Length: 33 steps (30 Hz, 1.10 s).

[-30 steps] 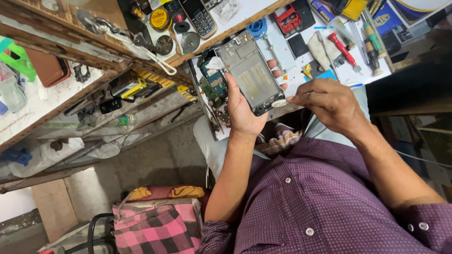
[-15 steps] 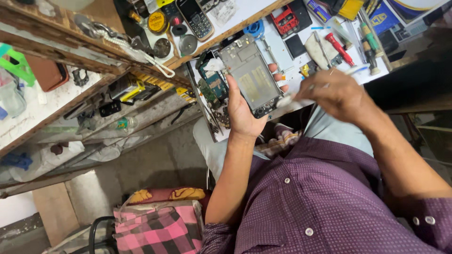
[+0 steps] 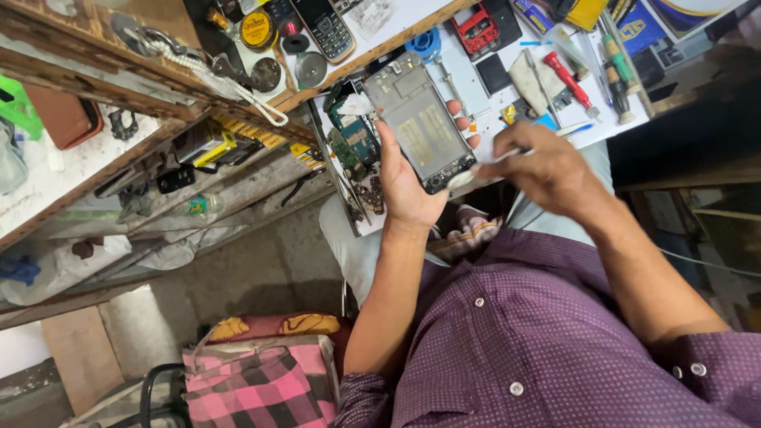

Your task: The person sits at a repair bench holding a disassembled smartphone, works around its edges by hand, then peels the protective liner off a new back cover and presses the cover onto the phone body, aligning it with the camera cutout.

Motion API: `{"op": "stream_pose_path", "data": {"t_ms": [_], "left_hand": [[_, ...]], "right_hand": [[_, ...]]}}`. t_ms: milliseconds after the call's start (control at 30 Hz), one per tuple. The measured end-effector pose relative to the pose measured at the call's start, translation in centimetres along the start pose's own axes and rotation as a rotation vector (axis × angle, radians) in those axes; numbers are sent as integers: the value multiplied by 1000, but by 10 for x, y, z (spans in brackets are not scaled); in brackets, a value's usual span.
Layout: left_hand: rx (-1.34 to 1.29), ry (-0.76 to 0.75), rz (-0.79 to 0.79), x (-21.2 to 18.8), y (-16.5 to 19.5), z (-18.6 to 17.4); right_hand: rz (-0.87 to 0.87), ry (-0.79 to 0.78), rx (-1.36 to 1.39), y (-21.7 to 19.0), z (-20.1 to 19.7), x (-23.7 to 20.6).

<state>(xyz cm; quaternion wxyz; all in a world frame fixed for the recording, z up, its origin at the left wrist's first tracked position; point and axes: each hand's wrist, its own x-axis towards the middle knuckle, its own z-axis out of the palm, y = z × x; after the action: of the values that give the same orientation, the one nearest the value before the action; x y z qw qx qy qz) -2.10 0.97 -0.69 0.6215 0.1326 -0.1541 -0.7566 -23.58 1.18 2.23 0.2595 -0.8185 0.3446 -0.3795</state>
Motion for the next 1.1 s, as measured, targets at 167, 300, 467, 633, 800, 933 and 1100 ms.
{"op": "stream_pose_path", "data": {"t_ms": [167, 300, 467, 633, 800, 933, 1100], "left_hand": [[29, 15, -4, 1, -5, -1], [40, 32, 51, -2, 5, -4], [146, 104, 83, -4, 29, -10], [112, 36, 55, -5, 24, -13], [38, 66, -1, -8, 22, -18], [31, 64, -5, -8, 25, -19], [67, 65, 18, -8, 21, -20]], "right_hand": [[-55, -2, 2, 4, 9, -4], [45, -11, 13, 11, -5, -10], [192, 168, -193, 37, -28, -14], [332, 233, -335, 74, -24, 6], [245, 205, -505, 96, -13, 25], [104, 217, -636, 92, -13, 39], [99, 213, -348, 49, -2, 38]]}}
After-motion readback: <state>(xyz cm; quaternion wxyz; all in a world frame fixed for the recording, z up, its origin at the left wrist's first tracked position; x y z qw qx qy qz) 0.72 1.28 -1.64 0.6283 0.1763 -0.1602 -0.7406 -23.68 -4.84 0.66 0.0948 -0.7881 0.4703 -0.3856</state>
